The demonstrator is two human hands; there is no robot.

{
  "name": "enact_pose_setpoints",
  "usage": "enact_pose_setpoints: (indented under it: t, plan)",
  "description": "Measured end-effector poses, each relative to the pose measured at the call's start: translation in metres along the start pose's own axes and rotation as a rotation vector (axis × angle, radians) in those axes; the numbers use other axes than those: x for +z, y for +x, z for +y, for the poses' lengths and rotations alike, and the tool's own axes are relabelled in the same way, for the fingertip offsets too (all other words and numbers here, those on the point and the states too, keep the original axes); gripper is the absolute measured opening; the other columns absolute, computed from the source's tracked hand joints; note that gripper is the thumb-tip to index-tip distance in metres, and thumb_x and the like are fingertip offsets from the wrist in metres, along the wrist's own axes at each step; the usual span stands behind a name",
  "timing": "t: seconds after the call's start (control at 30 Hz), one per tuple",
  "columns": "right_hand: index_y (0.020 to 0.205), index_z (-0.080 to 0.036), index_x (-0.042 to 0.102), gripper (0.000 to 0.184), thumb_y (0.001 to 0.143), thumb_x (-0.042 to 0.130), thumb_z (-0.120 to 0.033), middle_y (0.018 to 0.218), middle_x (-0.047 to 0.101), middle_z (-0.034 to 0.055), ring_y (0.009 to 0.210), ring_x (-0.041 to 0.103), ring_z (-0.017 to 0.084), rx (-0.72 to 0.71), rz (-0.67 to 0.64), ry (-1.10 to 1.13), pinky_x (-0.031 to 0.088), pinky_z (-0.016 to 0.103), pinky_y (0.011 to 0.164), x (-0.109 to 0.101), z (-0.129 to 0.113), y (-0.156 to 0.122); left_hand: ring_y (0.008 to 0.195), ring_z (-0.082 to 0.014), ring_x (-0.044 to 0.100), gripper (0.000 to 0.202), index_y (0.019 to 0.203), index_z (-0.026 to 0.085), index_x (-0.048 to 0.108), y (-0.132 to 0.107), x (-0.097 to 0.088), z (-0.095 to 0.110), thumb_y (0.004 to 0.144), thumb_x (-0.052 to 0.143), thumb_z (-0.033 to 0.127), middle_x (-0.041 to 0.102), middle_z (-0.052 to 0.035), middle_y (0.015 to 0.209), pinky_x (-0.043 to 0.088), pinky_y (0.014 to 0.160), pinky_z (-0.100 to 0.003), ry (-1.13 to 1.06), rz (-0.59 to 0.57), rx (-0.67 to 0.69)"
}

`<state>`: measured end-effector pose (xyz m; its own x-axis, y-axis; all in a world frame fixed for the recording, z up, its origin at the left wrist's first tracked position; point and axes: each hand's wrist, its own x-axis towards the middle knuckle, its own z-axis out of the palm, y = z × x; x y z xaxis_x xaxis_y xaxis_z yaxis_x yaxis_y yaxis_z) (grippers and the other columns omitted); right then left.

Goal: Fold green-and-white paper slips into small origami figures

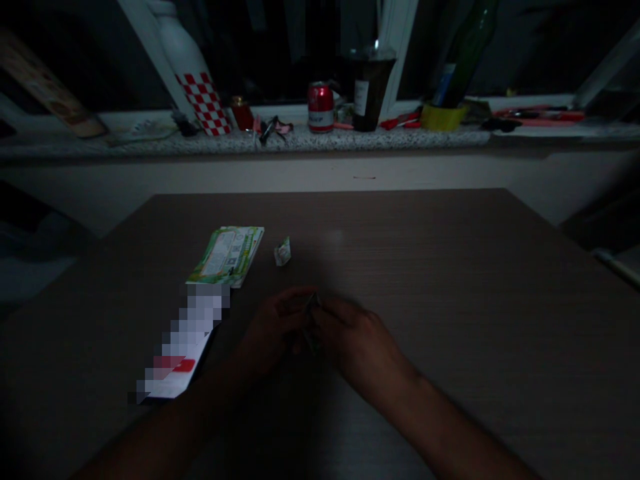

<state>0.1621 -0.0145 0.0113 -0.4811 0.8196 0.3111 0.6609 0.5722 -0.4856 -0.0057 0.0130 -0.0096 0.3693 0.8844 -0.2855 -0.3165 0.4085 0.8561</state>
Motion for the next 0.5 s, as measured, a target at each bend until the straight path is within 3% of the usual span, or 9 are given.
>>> enact_pose_setpoints:
  t: [0.27, 0.4, 0.5]
  plan:
    - [0.098, -0.017, 0.066, 0.016, 0.091, 0.051, -0.013, 0.092, 0.069, 0.0071, 0.076, 0.065, 0.016, 0.030, -0.118, -0.134, 0.050, 0.024, 0.066, -0.006, -0.006, 0.008, 0.041, -0.0077, 0.054, 0.046, 0.106, 0.015, 0.061, 0.002, -0.001, 0.000, 0.063, 0.077, 0.022, 0.066, 0.0011, 0.072, 0.042, 0.036, -0.018, 0.035, 0.011, 0.018]
    - [0.095, -0.015, 0.066, 0.015, 0.090, 0.053, -0.012, 0.089, 0.069, 0.0061, 0.075, 0.064, 0.016, 0.022, -0.196, -0.193, 0.046, 0.023, 0.065, -0.012, -0.006, 0.023, 0.045, -0.0084, 0.056, 0.045, 0.106, 0.015, 0.061, 0.004, -0.002, 0.002, 0.064, 0.075, 0.024, 0.065, 0.0005, 0.077, 0.044, 0.038, -0.019, 0.079, 0.070, 0.072]
    - [0.096, -0.016, 0.069, 0.017, 0.090, 0.053, -0.015, 0.091, 0.070, 0.0070, 0.077, 0.065, 0.017, 0.035, -0.220, -0.243, 0.044, 0.023, 0.066, -0.017, -0.004, 0.042, 0.043, -0.0087, 0.054, 0.039, 0.104, 0.015, 0.060, 0.004, -0.004, 0.006, 0.072, 0.070, 0.033, 0.062, 0.0016, 0.070, 0.042, 0.038, -0.019, 0.165, 0.143, 0.130]
